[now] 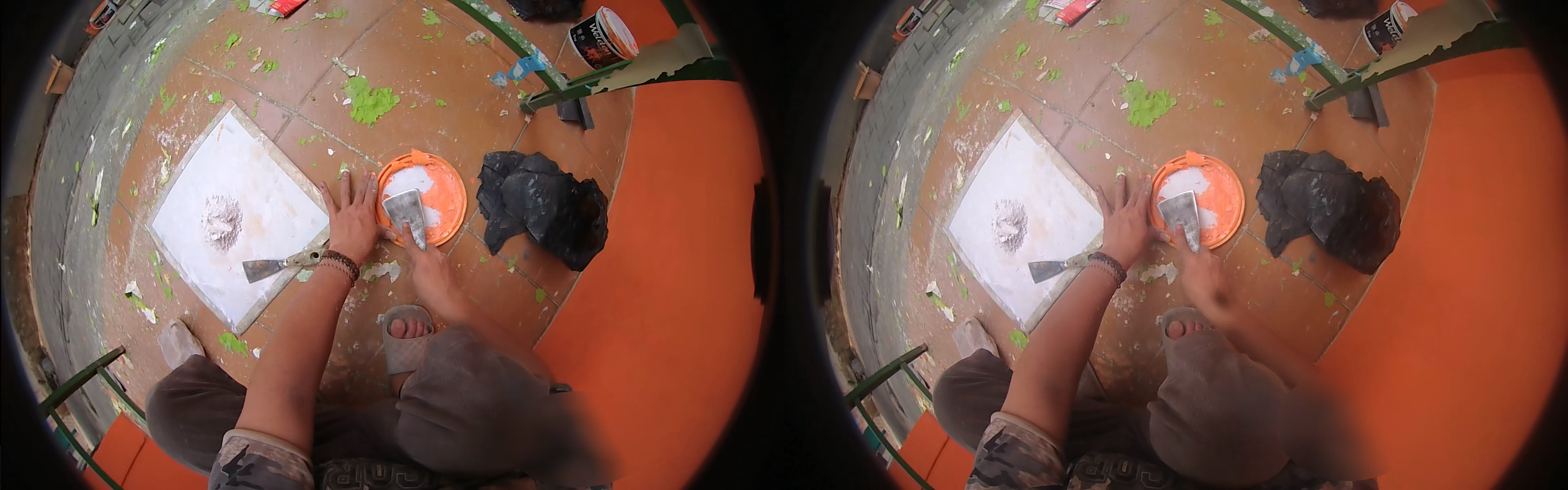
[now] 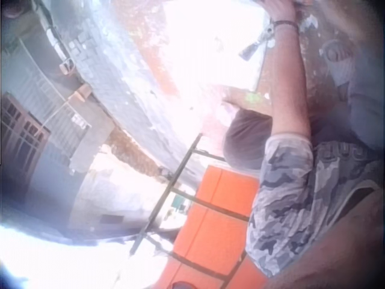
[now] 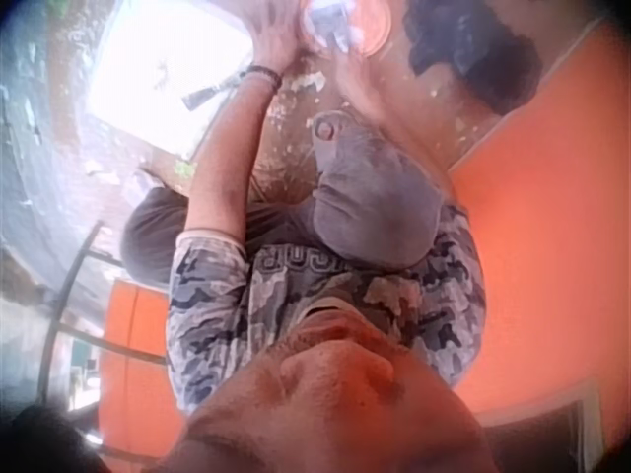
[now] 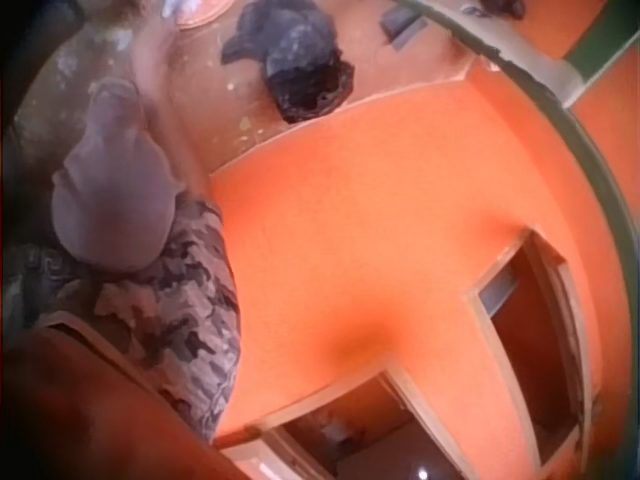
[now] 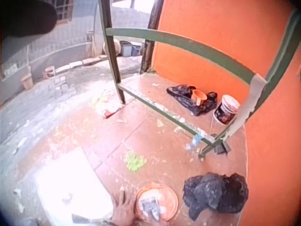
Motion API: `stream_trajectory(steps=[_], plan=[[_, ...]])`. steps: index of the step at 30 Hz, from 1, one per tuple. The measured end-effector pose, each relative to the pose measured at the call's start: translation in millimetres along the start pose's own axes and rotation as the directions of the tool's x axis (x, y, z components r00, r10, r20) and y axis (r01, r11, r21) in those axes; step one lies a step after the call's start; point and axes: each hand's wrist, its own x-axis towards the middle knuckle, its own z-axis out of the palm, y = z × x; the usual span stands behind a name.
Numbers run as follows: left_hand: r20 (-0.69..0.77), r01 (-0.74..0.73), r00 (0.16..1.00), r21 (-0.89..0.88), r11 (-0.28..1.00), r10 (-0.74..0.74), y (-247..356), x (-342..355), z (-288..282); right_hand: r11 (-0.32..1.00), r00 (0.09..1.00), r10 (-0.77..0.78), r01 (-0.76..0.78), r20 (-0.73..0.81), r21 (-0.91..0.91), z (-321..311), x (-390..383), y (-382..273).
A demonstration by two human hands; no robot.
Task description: The person sits on a tiled floor and uses a putty knife to scrape and mix white powder on a square board. They then pour the powder into an orange bucket and mix it with a liquid using the putty knife.
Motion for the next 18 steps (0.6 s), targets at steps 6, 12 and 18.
stream_trajectory(steps=[6, 12, 18], plan=[[-0.111, -0.015, 0.994, -0.075, 0.997, 0.006, -1, 3, 12, 0.996, 0.996, 0.05, -0.044, -0.075, 0.08, 0, 18, 0], [-0.065, 0.029, 0.998, 0.01, 1.0, -0.028, 8, 9, 10, 0.932, 0.972, 0.175, -0.113, -0.157, 0.344, -2, 6, 5], [-0.04, -0.002, 0.999, -0.024, 1.0, 0.001, 6, 10, -1, 0.741, 0.905, 0.412, -0.263, -0.109, 0.618, -20, 10, 21]])
